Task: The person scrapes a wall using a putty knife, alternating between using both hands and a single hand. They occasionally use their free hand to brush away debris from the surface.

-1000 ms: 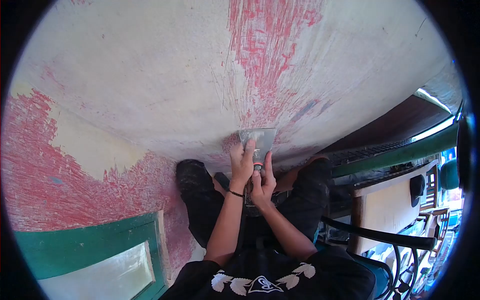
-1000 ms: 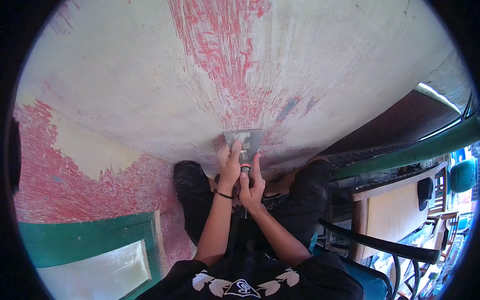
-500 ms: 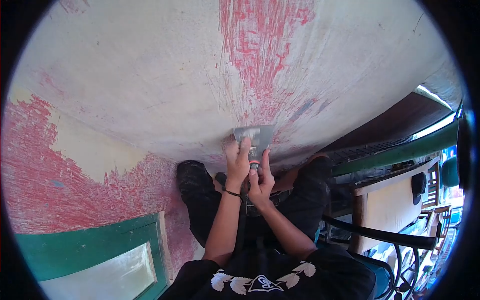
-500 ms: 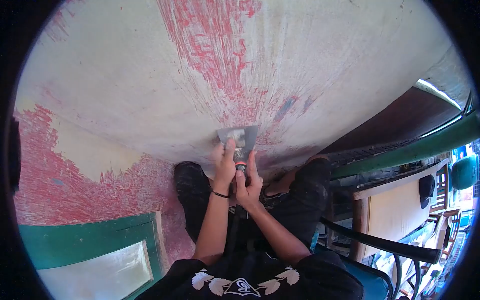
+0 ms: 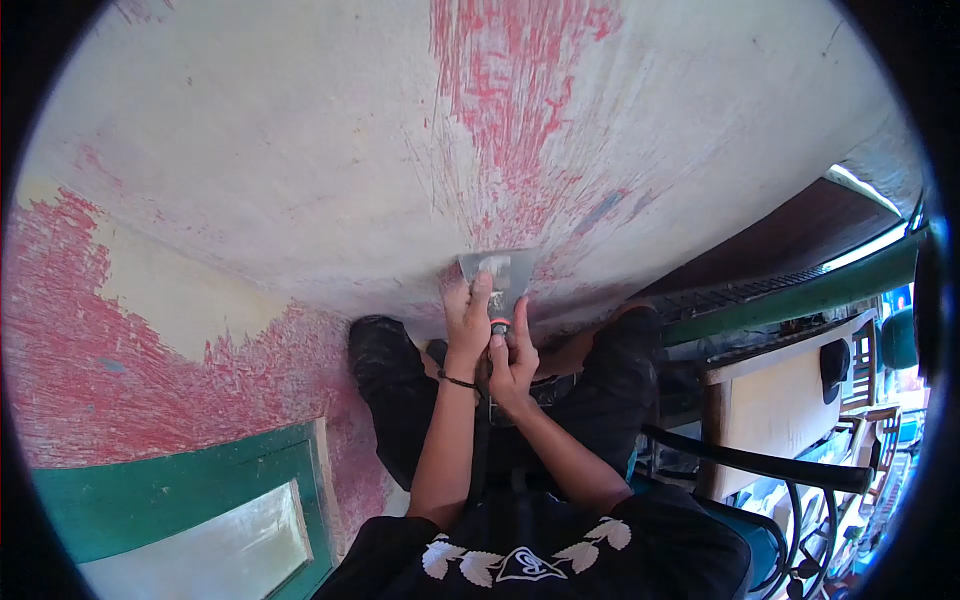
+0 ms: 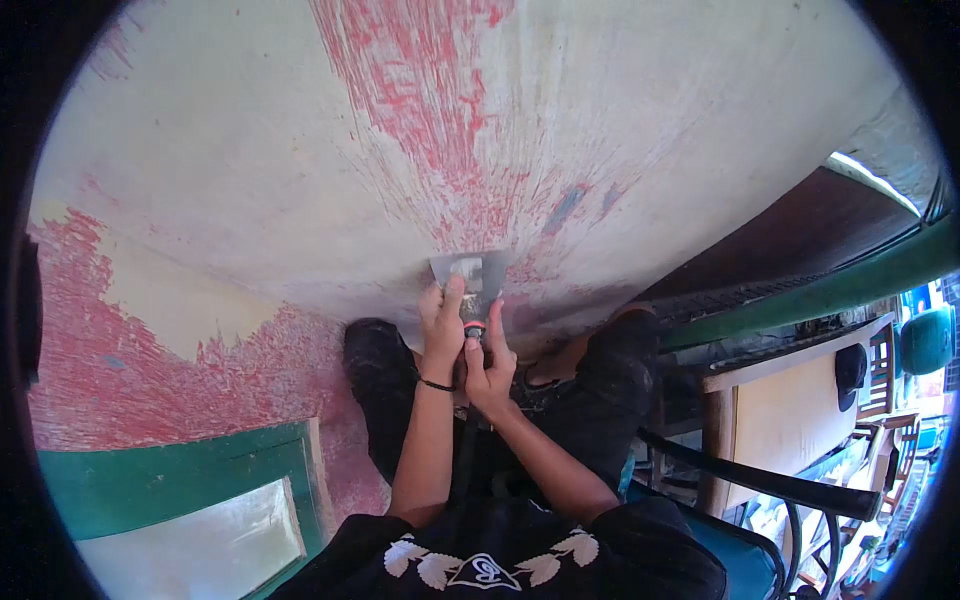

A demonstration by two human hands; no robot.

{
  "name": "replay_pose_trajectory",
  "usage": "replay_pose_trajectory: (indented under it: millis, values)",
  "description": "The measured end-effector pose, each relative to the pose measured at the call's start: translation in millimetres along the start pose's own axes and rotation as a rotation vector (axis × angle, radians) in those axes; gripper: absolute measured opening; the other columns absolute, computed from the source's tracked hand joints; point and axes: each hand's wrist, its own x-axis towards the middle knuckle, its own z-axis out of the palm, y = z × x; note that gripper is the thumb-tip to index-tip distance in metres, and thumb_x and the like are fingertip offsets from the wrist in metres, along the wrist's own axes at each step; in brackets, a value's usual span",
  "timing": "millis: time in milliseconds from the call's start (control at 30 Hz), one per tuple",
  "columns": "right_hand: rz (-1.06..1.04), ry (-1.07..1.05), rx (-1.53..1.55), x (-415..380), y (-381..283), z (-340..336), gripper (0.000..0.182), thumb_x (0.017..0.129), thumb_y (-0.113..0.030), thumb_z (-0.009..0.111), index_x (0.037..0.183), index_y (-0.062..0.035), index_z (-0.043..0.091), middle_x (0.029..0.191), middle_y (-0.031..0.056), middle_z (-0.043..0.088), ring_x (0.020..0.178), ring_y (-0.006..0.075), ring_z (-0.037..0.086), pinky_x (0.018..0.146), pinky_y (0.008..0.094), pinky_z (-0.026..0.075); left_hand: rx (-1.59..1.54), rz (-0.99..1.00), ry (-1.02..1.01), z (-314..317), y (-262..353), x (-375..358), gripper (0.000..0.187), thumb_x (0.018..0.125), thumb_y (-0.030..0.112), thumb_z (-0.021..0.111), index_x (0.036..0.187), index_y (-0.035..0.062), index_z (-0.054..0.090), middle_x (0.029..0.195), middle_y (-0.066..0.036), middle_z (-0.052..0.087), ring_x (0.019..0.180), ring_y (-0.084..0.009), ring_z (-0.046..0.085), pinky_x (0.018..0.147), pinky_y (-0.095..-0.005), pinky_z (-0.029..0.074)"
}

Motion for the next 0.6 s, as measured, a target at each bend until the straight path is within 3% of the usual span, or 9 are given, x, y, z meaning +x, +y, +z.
replay_pose_trajectory:
  millis: [33, 200, 333, 433, 533, 600]
  values:
    - [-0.067, 0.011, -0.075, -1.8, 10.3, -0.6, 0.065, 0.103, -0.006, 0.050, 0.161, -0.0040, 0.021, 0.071, -0.0037, 0.057, 0.054, 0.0039, 0.048, 0.051, 0.0229, 0.043, 0.037, -0.014, -0.007, -2.5, -8.4, -1.5, 0.037, 0.103, 0.033, 0.060, 0.098, -0.0023, 0.069, 0.086, 0.001, 0.065, 0.078, -0.0076, 0.054, 0.069, -0.0283, 0.046]
    - [0.222, -0.002, 0.214, -7.2, -19.2, -2.0, 0.066, 0.103, -0.005, 0.050, 0.162, -0.0050, 0.020, 0.070, -0.0024, 0.057, 0.054, 0.0036, 0.048, 0.050, 0.0224, 0.043, 0.009, -0.088, -0.027, -6.2, -11.7, 0.1, 0.036, 0.104, 0.031, 0.059, 0.104, -0.0031, 0.070, 0.092, -0.001, 0.069, 0.082, -0.0085, 0.058, 0.073, -0.0275, 0.048]
    - [0.152, -0.019, 0.126, -4.1, -5.0, -8.2, 0.066, 0.102, -0.004, 0.050, 0.162, -0.0060, 0.022, 0.071, -0.0020, 0.057, 0.054, 0.0039, 0.049, 0.049, 0.0222, 0.043, -0.063, -0.127, 0.001, 1.6, -6.5, -2.9, 0.036, 0.104, 0.031, 0.059, 0.104, -0.0035, 0.070, 0.093, -0.001, 0.069, 0.083, -0.0081, 0.059, 0.074, -0.0272, 0.048]
    - [0.203, -0.087, 0.194, -0.7, -0.4, -15.8, 0.068, 0.104, -0.006, 0.049, 0.162, -0.0054, 0.015, 0.081, -0.0015, 0.060, 0.059, 0.0038, 0.050, 0.050, 0.0222, 0.044, -0.050, -0.104, 0.002, 1.6, -11.2, -0.8, 0.036, 0.104, 0.031, 0.059, 0.104, -0.0034, 0.070, 0.093, -0.002, 0.070, 0.082, -0.0082, 0.059, 0.073, -0.0272, 0.048]
    - [0.178, -0.076, 0.203, -2.4, -0.9, -14.7, 0.067, 0.103, -0.004, 0.049, 0.162, -0.0040, 0.017, 0.085, -0.0010, 0.061, 0.062, 0.0038, 0.051, 0.053, 0.0218, 0.045, 0.065, -0.097, -0.001, -2.9, -16.4, -2.3, 0.036, 0.104, 0.031, 0.059, 0.103, -0.0033, 0.070, 0.093, -0.002, 0.070, 0.082, -0.0081, 0.059, 0.072, -0.0270, 0.048]
    - [0.081, -0.059, 0.033, -0.2, 2.8, -14.0, 0.066, 0.103, -0.004, 0.049, 0.161, -0.0020, 0.018, 0.090, 0.0001, 0.062, 0.068, 0.0042, 0.052, 0.059, 0.0213, 0.046, 0.012, -0.074, 0.034, 3.5, -10.9, -1.7, 0.036, 0.104, 0.031, 0.059, 0.102, -0.0032, 0.070, 0.092, -0.001, 0.070, 0.081, -0.0078, 0.059, 0.071, -0.0270, 0.048]
